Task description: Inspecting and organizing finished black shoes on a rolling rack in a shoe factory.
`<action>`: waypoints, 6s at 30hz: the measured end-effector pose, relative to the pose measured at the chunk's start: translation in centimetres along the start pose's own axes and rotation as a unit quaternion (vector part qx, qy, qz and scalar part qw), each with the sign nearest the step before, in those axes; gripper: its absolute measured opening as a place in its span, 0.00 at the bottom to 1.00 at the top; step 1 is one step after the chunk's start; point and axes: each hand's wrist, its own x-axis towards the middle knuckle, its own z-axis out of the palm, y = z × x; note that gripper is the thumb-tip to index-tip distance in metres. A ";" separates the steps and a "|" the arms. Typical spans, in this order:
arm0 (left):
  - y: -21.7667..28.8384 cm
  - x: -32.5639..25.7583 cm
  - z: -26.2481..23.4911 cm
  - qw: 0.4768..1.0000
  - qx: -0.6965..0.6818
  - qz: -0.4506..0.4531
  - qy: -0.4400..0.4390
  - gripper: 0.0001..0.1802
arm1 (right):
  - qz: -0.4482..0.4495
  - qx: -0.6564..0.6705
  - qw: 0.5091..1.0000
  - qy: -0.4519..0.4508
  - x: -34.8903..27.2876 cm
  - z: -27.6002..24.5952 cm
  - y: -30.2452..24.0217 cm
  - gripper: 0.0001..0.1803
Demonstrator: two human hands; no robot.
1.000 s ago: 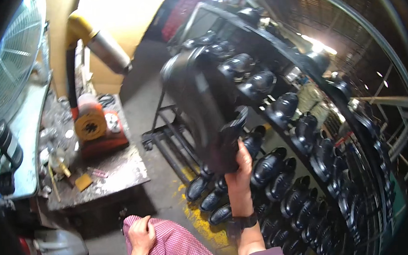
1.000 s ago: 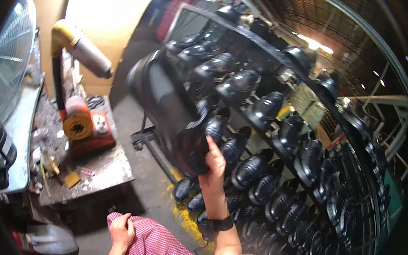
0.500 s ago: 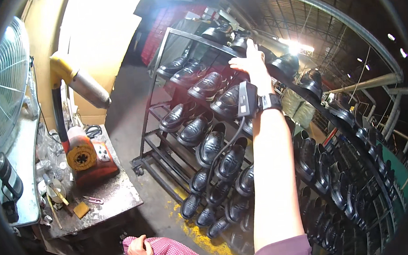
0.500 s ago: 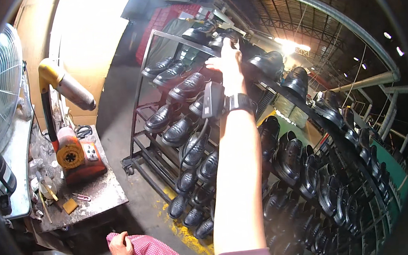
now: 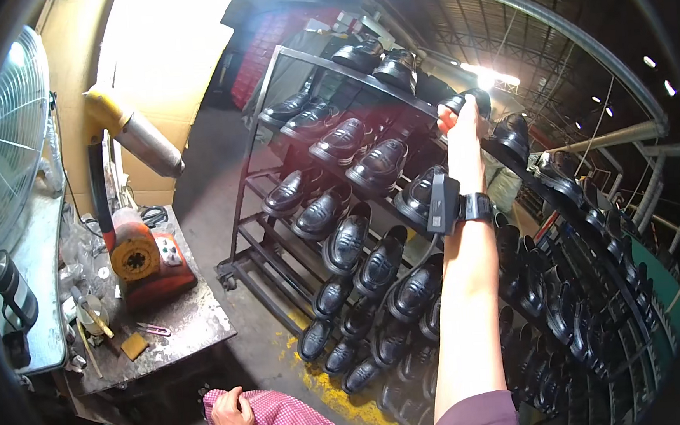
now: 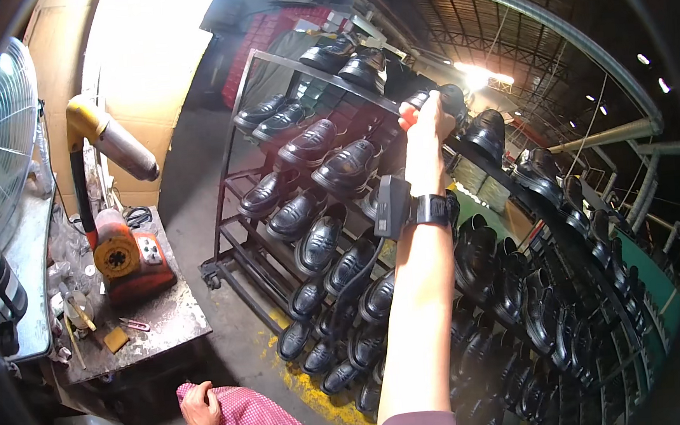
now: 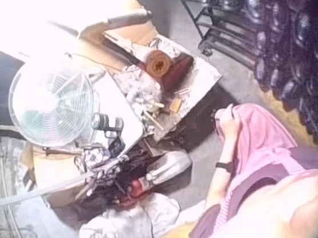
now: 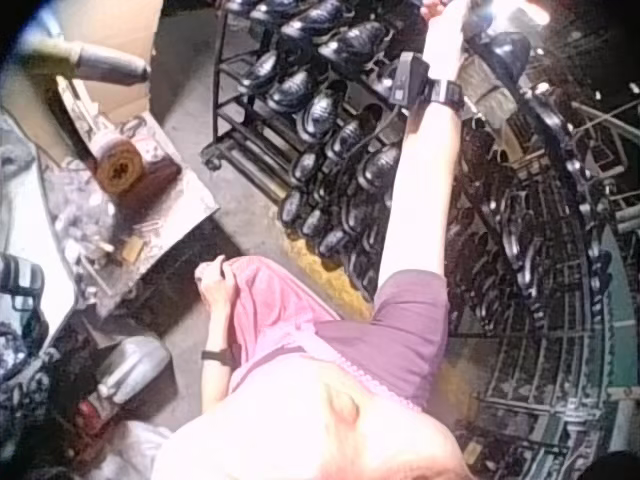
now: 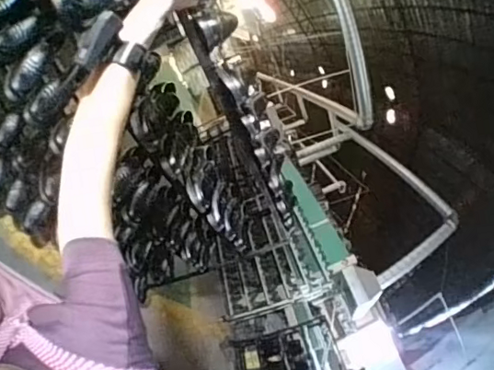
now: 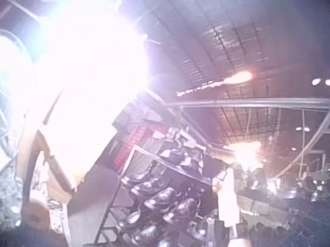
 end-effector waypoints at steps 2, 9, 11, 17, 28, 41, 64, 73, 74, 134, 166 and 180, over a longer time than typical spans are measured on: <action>0.0 -0.2 0.0 1.000 0.006 0.002 0.003 0.07 | -0.122 0.114 0.985 0.037 -0.1 0.9 0.7 0.27; -0.2 -1.0 0.3 1.000 0.016 -0.007 -0.005 0.07 | -0.135 0.204 0.967 0.072 -11.7 2.1 2.5 0.38; -0.2 -1.0 0.3 1.000 0.019 0.012 0.000 0.09 | -0.054 0.203 0.977 0.040 -17.2 2.9 2.6 0.39; 0.2 -0.7 0.3 0.999 0.031 0.000 -0.012 0.09 | 0.095 0.338 0.928 -0.124 -28.2 1.1 9.3 0.32; -0.1 0.0 0.5 1.000 0.015 -0.010 -0.020 0.10 | 0.497 0.370 0.764 -0.182 -35.0 6.9 21.0 0.23; -0.2 0.8 0.0 0.998 0.006 -0.034 -0.048 0.10 | 0.481 0.387 0.755 -0.222 -33.3 18.5 24.8 0.23; -1.3 0.8 -1.4 0.999 0.007 -0.046 -0.018 0.08 | 0.515 0.457 0.706 -0.167 -31.7 27.3 25.1 0.22; -1.0 1.0 -1.1 0.999 -0.012 -0.030 -0.002 0.08 | 0.490 0.460 0.726 -0.148 -29.3 27.7 24.7 0.24; -1.0 1.0 -1.1 1.000 -0.013 -0.027 -0.003 0.08 | 0.497 0.466 0.717 -0.147 -29.1 27.5 24.5 0.23; -2.9 32.2 -1.3 0.595 -0.707 -0.351 0.154 0.29 | 0.006 -0.109 0.854 -0.509 -49.9 -2.1 20.1 0.14; -5.4 24.8 0.2 0.423 -0.828 -0.325 0.174 0.26 | 0.003 -0.101 0.868 -0.485 -49.7 -2.2 19.9 0.10; -2.7 30.2 1.8 0.278 -0.898 -0.233 0.247 0.35 | -0.002 -0.100 0.875 -0.474 -49.8 -2.4 20.3 0.09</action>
